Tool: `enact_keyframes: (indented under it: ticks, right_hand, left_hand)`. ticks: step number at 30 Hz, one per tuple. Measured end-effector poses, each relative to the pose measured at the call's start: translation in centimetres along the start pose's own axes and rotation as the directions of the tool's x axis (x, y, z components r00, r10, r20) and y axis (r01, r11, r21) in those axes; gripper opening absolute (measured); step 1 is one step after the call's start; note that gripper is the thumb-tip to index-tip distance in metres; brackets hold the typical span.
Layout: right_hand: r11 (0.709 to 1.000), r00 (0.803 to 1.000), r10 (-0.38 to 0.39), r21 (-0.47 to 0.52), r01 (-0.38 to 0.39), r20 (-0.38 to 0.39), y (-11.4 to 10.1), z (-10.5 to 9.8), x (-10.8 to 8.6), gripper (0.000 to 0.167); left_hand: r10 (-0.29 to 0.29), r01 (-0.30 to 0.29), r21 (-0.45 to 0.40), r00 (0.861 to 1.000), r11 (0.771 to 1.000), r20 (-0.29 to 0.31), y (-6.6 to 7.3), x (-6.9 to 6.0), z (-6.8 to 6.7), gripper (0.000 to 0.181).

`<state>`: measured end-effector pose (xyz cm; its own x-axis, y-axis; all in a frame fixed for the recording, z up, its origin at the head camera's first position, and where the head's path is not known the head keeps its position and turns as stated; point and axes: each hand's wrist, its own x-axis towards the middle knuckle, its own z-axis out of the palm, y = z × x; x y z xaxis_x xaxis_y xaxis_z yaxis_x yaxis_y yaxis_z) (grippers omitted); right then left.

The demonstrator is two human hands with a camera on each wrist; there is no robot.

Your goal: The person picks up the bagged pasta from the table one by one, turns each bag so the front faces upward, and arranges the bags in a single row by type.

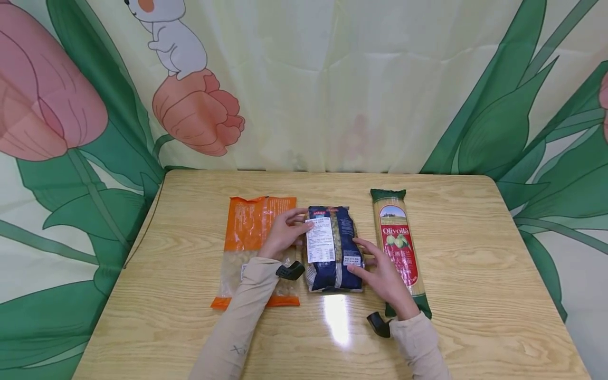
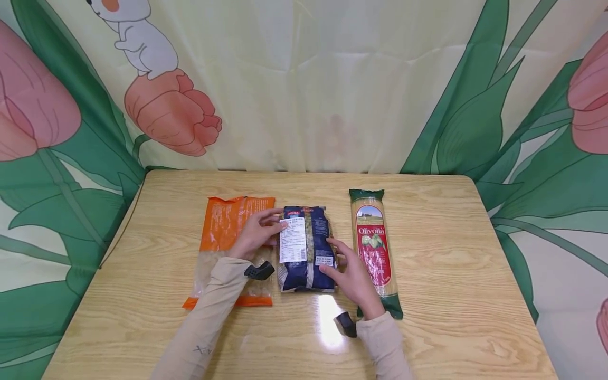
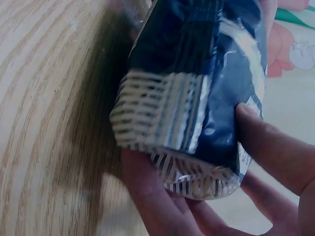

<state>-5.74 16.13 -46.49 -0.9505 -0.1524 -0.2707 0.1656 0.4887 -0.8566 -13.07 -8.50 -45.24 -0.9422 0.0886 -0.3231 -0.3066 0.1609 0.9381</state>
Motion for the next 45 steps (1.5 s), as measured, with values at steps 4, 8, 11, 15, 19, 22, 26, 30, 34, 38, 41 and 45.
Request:
enact_keyframes:
  ticks: [4, 8, 11, 15, 19, 22, 26, 30, 34, 38, 41, 45]
  right_hand:
    - [0.997, 0.999, -0.009, 0.078, 0.006, 0.031, 0.5, 0.1, 0.0, 0.064]
    - [0.990, 0.999, -0.005, 0.141, -0.001, 0.043, 0.8, 0.2, 0.0, 0.067]
    - [0.989, 0.999, -0.005, 0.150, 0.000, 0.033, 0.8, 0.1, -0.1, 0.067]
    - [0.986, 0.999, 0.001, 0.169, -0.007, 0.037, 0.7, 0.1, -0.2, 0.066]
    - [0.982, 0.999, 0.018, 0.188, -0.023, 0.029, 0.7, 0.1, -0.4, 0.068]
    - [0.980, 1.000, 0.019, 0.196, -0.021, 0.012, 0.5, 0.2, -0.6, 0.071]
    - [0.978, 1.000, 0.004, 0.208, 0.001, -0.025, 0.0, 0.2, -1.1, 0.073]
    - [0.977, 0.997, -0.018, 0.212, 0.032, -0.071, -0.6, 0.4, -1.5, 0.073]
    - [0.981, 0.996, -0.020, 0.191, 0.037, -0.092, -1.2, 0.6, -1.6, 0.076]
    - [0.993, 0.994, -0.013, 0.116, 0.026, -0.106, -2.0, 1.1, -1.8, 0.085]
    - [0.997, 0.993, -0.013, 0.074, 0.022, -0.116, -2.6, 1.6, -1.9, 0.094]
    - [0.999, 0.991, -0.010, 0.040, 0.016, -0.136, -2.8, 2.2, -1.9, 0.099]
  left_hand:
    - [0.018, -0.017, 0.019, 0.999, 1.000, -0.029, 0.2, -0.2, -0.4, 0.038]
    - [0.046, -0.045, 0.031, 0.998, 0.998, -0.046, 1.0, -0.5, -0.5, 0.035]
    - [0.053, -0.053, -0.003, 0.997, 0.999, -0.051, 1.3, -0.7, -0.4, 0.035]
    - [0.072, -0.076, -0.056, 0.995, 0.996, -0.070, 1.7, -1.2, -0.2, 0.034]
    - [0.120, -0.125, -0.071, 0.990, 0.990, -0.073, 2.2, -1.7, 0.1, 0.034]
    - [0.144, -0.149, -0.080, 0.987, 0.986, -0.072, 2.6, -2.0, 0.3, 0.033]
    - [0.160, -0.168, -0.091, 0.983, 0.982, -0.088, 2.9, -2.3, 0.4, 0.032]
    - [0.176, -0.185, -0.088, 0.979, 0.979, -0.099, 3.2, -2.5, 0.3, 0.032]
    - [0.171, -0.178, -0.071, 0.980, 0.981, -0.100, 3.5, -2.7, 0.4, 0.031]
    - [0.167, -0.174, -0.071, 0.982, 0.982, -0.089, 3.5, -2.8, 0.7, 0.031]
    - [0.177, -0.184, -0.068, 0.979, 0.981, -0.096, 3.4, -2.8, 0.9, 0.032]
    - [0.181, -0.189, -0.068, 0.978, 0.980, -0.104, 3.4, -2.9, 1.2, 0.031]
